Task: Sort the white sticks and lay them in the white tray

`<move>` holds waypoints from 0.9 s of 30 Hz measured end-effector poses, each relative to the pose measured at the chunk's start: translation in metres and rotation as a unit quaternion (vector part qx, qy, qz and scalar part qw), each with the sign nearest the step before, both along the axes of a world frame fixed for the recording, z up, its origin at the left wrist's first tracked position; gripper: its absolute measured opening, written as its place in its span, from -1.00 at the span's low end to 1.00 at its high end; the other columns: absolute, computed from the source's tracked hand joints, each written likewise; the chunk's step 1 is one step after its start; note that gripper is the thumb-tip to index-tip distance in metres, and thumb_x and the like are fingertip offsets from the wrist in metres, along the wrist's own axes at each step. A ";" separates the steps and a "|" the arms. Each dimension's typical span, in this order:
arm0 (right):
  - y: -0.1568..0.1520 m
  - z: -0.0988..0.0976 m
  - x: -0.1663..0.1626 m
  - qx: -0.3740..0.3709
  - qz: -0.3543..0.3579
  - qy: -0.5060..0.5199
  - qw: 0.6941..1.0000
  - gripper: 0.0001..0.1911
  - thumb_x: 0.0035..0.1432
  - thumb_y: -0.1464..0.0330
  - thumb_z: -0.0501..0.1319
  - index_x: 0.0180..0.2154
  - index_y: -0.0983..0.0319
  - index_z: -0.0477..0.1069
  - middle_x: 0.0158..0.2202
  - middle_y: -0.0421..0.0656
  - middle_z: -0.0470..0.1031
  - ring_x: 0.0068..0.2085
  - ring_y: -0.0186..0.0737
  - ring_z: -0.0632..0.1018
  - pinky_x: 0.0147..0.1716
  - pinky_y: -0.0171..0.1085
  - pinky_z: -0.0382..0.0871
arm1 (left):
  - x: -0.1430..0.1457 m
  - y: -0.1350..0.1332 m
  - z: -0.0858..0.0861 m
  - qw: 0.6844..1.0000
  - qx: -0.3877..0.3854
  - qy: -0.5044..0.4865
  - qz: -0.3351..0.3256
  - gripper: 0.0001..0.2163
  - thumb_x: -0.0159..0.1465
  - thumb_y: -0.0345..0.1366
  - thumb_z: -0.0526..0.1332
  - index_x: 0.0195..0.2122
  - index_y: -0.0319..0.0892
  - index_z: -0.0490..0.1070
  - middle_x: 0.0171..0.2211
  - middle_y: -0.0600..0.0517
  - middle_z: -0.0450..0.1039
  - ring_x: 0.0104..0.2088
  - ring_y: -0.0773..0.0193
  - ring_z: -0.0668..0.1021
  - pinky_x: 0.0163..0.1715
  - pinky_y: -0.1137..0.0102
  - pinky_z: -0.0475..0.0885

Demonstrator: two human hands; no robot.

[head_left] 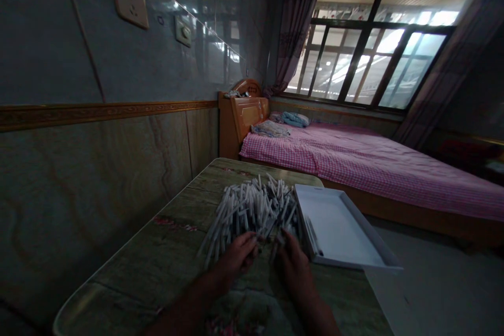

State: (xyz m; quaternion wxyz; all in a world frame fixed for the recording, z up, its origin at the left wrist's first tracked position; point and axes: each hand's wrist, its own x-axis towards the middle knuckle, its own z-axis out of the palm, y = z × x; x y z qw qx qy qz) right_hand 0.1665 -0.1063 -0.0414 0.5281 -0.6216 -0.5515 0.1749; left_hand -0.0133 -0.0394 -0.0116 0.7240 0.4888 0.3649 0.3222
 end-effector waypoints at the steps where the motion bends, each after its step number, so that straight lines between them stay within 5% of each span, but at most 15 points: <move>1: 0.001 -0.003 0.000 0.011 0.004 -0.008 1.000 -0.49 0.20 0.25 0.09 0.15 0.26 0.34 0.07 0.00 0.52 0.07 -0.11 0.53 0.04 -0.21 0.40 | 0.000 0.001 -0.001 0.999 -0.031 -0.031 0.011 -0.70 0.13 -0.08 0.32 -0.21 -0.16 0.49 -0.58 0.20 0.33 -0.65 0.45 0.30 -0.65 0.53 0.08; 4: 0.001 -0.008 0.003 0.037 -0.018 -0.019 0.999 -0.48 0.22 0.30 0.06 0.20 0.26 0.29 0.09 0.02 0.51 0.04 -0.14 0.55 0.01 -0.19 0.43 | 0.000 0.002 -0.003 0.988 -0.102 -0.104 0.049 -0.76 0.13 -0.18 0.36 -0.25 -0.20 0.47 -0.51 0.12 0.45 -0.57 0.41 0.47 -0.57 0.53 0.28; 8: -0.006 -0.003 0.007 0.052 -0.059 -0.055 0.995 -0.61 0.17 0.37 0.07 0.03 0.22 0.43 -0.02 -0.02 0.55 -0.03 -0.13 0.56 -0.05 -0.19 0.45 | 0.000 0.000 -0.003 0.970 -0.169 -0.165 0.057 -0.86 0.22 -0.27 0.31 -0.27 -0.21 0.45 -0.44 -0.01 0.58 -0.41 0.24 0.63 -0.36 0.41 0.47; 13: -0.012 0.007 0.004 0.010 -0.047 -0.105 0.993 -0.68 0.13 0.41 0.06 -0.13 0.19 0.50 -0.16 -0.07 0.54 -0.15 -0.15 0.58 -0.16 -0.24 0.45 | -0.001 -0.002 -0.003 0.958 -0.207 -0.194 0.050 -0.91 0.24 -0.32 0.29 -0.28 -0.20 0.42 -0.35 -0.11 0.64 -0.21 0.07 0.68 -0.17 0.25 0.52; 21: -0.011 0.004 0.001 -0.021 -0.067 -0.148 0.986 -0.68 0.18 0.38 0.05 -0.08 0.18 0.46 -0.12 -0.08 0.50 -0.16 -0.16 0.58 -0.19 -0.27 0.43 | 0.003 0.003 -0.007 0.947 -0.216 -0.231 0.058 -0.90 0.20 -0.34 0.33 -0.29 -0.20 0.44 -0.32 -0.12 0.65 -0.11 0.00 0.66 -0.09 0.16 0.52; 27: 0.015 0.044 0.002 -0.157 -0.064 -0.292 0.941 -0.66 0.15 0.50 0.05 -0.09 0.18 0.46 -0.13 -0.07 0.53 -0.16 -0.18 0.59 -0.25 -0.32 0.36 | 0.013 0.004 -0.005 0.939 -0.230 -0.239 0.097 -0.96 0.23 -0.40 0.29 -0.31 -0.19 0.43 -0.38 -0.08 0.65 -0.20 0.08 0.68 -0.13 0.22 0.54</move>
